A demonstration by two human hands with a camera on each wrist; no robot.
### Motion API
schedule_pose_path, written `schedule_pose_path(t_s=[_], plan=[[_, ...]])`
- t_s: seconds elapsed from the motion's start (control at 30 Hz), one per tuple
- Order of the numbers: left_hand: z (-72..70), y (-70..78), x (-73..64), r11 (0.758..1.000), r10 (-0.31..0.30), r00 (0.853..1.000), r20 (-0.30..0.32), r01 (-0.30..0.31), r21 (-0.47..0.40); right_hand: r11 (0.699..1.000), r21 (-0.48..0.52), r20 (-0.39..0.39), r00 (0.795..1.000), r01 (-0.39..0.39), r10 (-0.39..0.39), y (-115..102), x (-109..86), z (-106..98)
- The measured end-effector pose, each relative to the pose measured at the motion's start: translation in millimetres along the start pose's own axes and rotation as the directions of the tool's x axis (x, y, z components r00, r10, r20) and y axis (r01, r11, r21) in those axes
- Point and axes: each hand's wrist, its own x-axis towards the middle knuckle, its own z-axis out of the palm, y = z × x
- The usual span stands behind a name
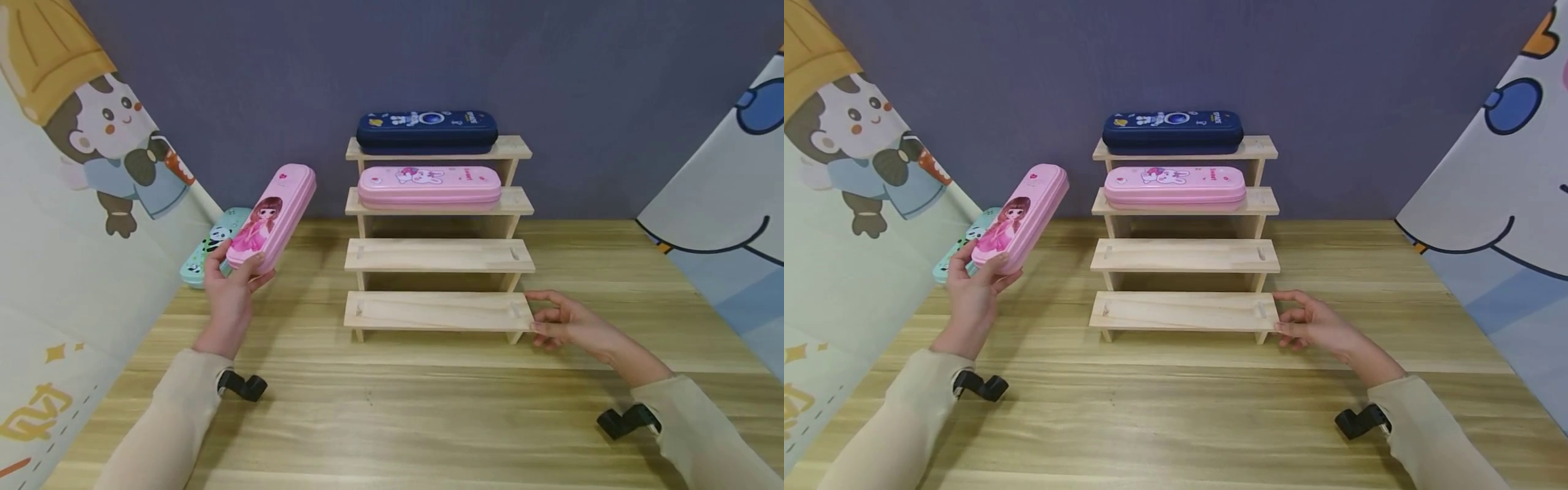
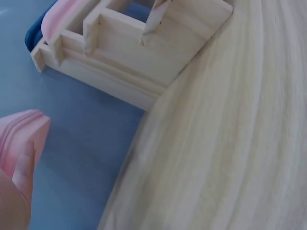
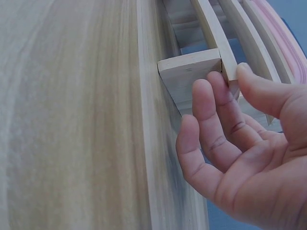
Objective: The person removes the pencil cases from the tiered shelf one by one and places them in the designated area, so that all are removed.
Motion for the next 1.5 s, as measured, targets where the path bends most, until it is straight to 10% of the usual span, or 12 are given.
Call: schedule_pose_path(t_s=[0.53,1.0,1.23,1.5], plan=[[-17.8,-11.2,17.3,0.978,-0.185,0.978,-0.101,0.192,0.075,1.0,-0.006,0.005,1.0,0.002,-0.002,-0.7,-2.0,-1.1],[-36.0,-17.4,32.7,0.958,-0.185,0.973,-0.142,0.21,0.194,0.999,-0.03,-0.015,1.0,-0.023,0.023,-1.9,-0.8,2.0],[-41.3,-14.2,37.2,0.924,-0.282,0.935,-0.213,0.325,0.201,1.0,-0.016,-0.004,1.0,-0.022,0.022,-0.8,-1.4,2.5],[-40.7,-8.8,45.9,0.857,-0.314,0.929,-0.196,0.366,0.362,1.0,-0.002,0.001,1.0,0.0,0.0,-0.7,-0.5,1.5]])
